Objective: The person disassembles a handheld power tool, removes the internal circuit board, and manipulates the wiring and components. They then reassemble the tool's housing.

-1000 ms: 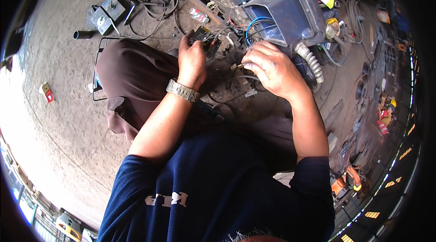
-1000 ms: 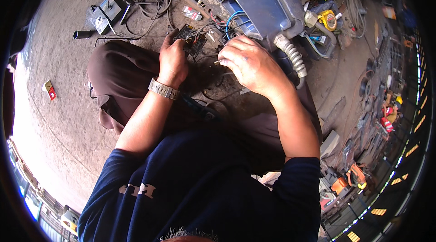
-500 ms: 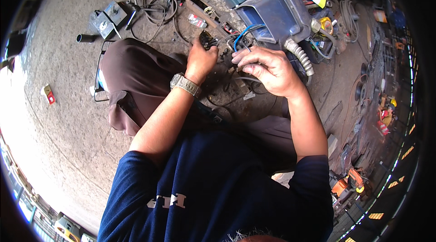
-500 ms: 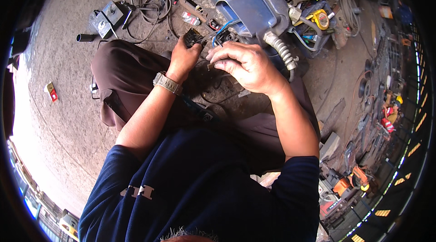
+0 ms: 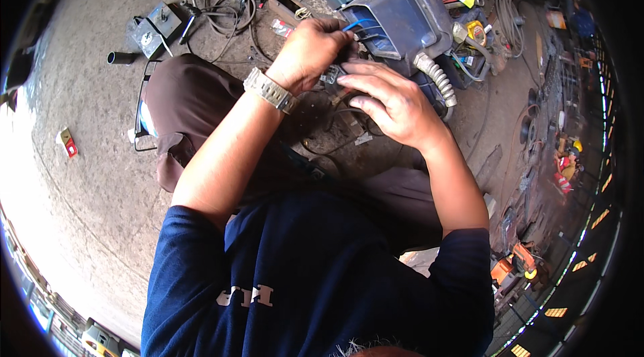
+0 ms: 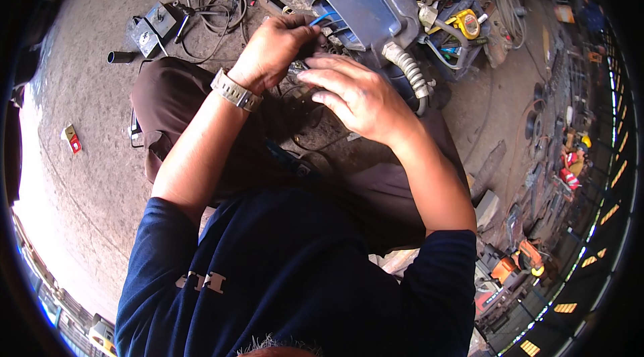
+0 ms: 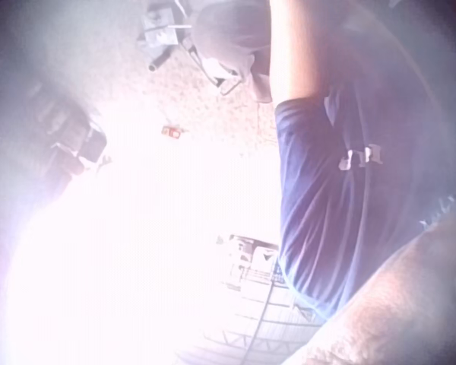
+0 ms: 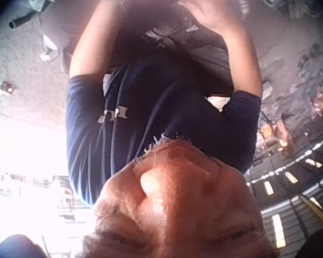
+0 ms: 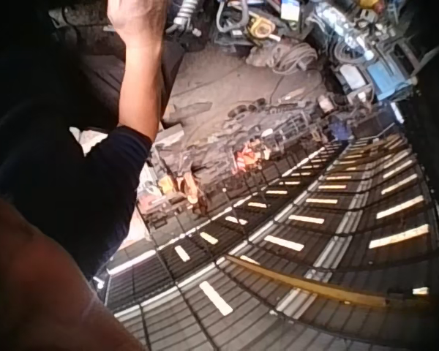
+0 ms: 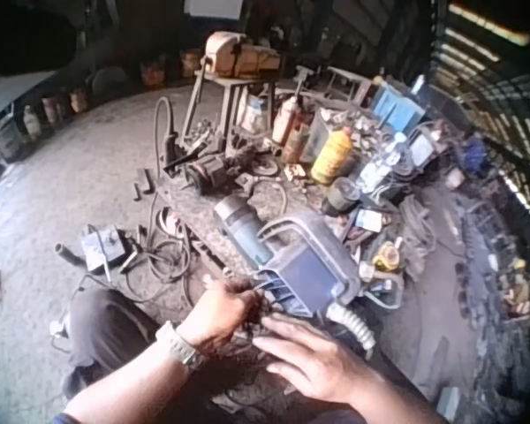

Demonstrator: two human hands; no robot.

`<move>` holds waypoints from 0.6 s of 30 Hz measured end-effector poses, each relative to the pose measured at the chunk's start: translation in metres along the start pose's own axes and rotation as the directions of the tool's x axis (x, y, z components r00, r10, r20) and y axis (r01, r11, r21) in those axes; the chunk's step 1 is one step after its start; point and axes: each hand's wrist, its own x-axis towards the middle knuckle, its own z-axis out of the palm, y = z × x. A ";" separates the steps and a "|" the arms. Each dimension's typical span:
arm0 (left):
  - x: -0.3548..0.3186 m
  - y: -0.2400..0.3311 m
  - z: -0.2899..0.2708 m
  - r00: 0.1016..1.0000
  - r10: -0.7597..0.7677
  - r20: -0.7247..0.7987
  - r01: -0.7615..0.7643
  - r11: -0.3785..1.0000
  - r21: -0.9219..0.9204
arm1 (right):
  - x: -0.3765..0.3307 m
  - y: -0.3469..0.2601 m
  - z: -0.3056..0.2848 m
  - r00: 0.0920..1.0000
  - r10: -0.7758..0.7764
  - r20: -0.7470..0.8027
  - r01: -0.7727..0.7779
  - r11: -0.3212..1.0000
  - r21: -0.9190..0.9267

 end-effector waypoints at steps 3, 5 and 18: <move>0.008 0.008 -0.009 0.998 0.062 0.008 -0.061 0.992 -0.107 | -0.012 -0.011 -0.015 0.998 0.037 -0.047 -0.043 0.991 -0.129; 0.015 0.009 -0.012 0.994 0.108 -0.010 -0.108 0.994 0.005 | -0.021 -0.018 -0.019 0.995 0.038 -0.097 -0.050 0.990 -0.128; 0.019 0.010 0.018 0.970 0.243 0.026 -0.238 0.912 0.335 | -0.035 -0.050 -0.049 0.660 0.618 -0.427 -0.573 0.782 0.248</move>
